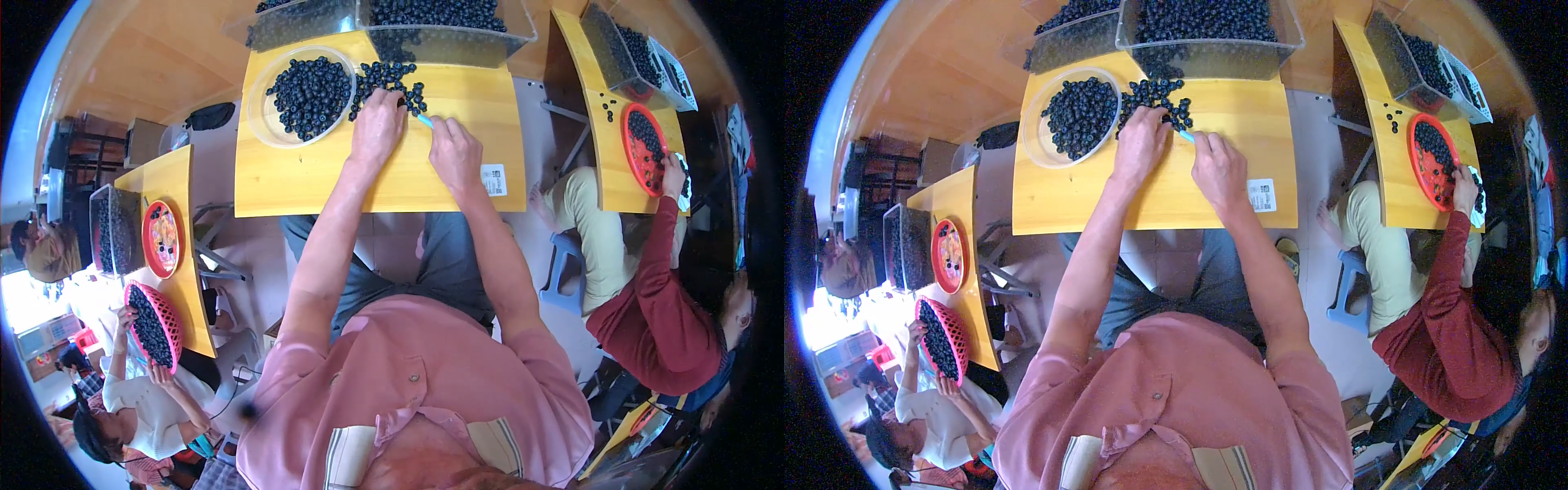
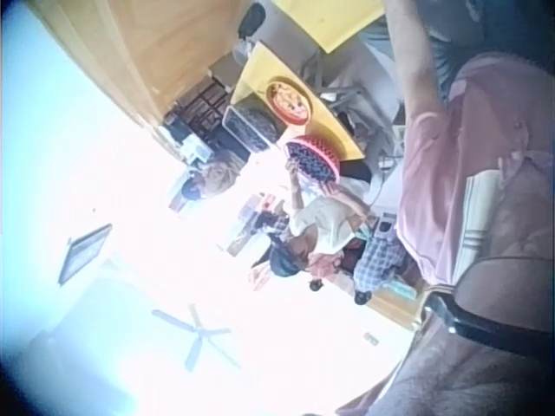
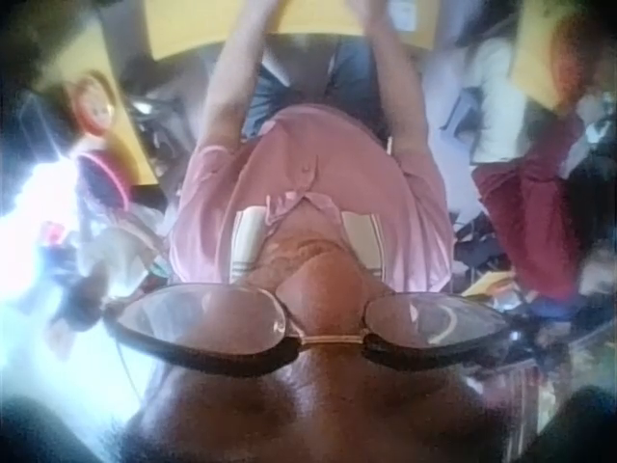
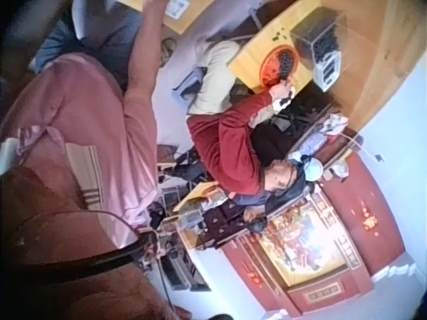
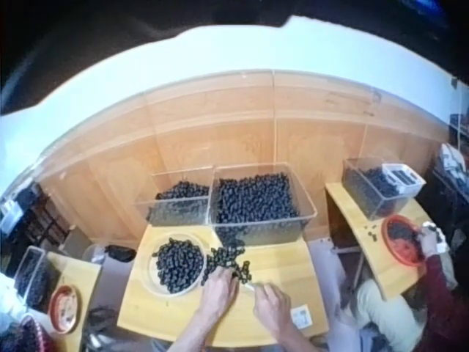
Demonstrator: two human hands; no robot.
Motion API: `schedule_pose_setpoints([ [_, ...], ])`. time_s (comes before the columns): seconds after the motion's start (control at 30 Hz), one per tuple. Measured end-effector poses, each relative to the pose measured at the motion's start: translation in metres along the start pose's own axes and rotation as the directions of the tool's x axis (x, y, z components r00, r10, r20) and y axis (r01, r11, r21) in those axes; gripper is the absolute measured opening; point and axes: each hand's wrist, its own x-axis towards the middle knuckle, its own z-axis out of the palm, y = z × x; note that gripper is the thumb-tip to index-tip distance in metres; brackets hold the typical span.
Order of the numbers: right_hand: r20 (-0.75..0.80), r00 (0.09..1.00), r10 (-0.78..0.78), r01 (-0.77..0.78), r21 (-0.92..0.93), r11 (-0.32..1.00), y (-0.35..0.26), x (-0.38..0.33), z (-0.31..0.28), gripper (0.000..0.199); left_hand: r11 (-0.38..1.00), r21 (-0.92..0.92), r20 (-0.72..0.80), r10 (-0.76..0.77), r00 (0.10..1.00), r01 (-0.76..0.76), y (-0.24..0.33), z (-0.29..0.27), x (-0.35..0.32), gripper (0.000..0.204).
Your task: The person sorts blueberries on a table by hand, separating out stems or damaged fruit.
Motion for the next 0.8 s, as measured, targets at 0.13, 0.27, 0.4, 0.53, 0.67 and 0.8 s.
schedule_pose_setpoints([
  [0.13, 0.02, 1.0, 0.007, -0.007, 0.004, 1.0, -0.001, -0.001, -0.001, 0.022, 0.998, 0.029, 0.037, -0.052, 0.998, 0.051, -0.005, 0.011, 0.004, 0.021],
  [0.27, 0.009, 1.0, 0.011, -0.011, 0.006, 1.0, -0.002, 0.0, -0.002, 0.02, 0.999, 0.022, 0.026, -0.039, 0.999, 0.039, -0.009, 0.01, -0.001, 0.02],
  [0.4, 0.011, 1.0, -0.003, 0.002, 0.004, 1.0, 0.0, 0.001, 0.001, 0.019, 0.998, -0.048, -0.017, -0.037, 0.999, 0.036, -0.007, 0.005, -0.01, 0.016],
  [0.53, 0.007, 1.0, -0.009, 0.009, -0.017, 1.0, -0.001, 0.002, 0.001, 0.019, 0.937, -0.323, -0.074, -0.163, 0.984, 0.131, -0.011, 0.003, -0.02, 0.016],
  [0.67, 0.014, 1.0, -0.01, 0.01, -0.017, 1.0, 0.0, 0.001, 0.002, 0.019, 0.824, -0.494, -0.065, -0.353, 0.933, 0.277, -0.018, 0.006, -0.035, 0.015],
  [0.8, 0.019, 1.0, -0.009, 0.01, -0.024, 1.0, 0.002, -0.002, 0.002, 0.019, 0.726, -0.587, -0.004, -0.446, 0.895, 0.359, -0.016, 0.004, -0.044, 0.013],
])
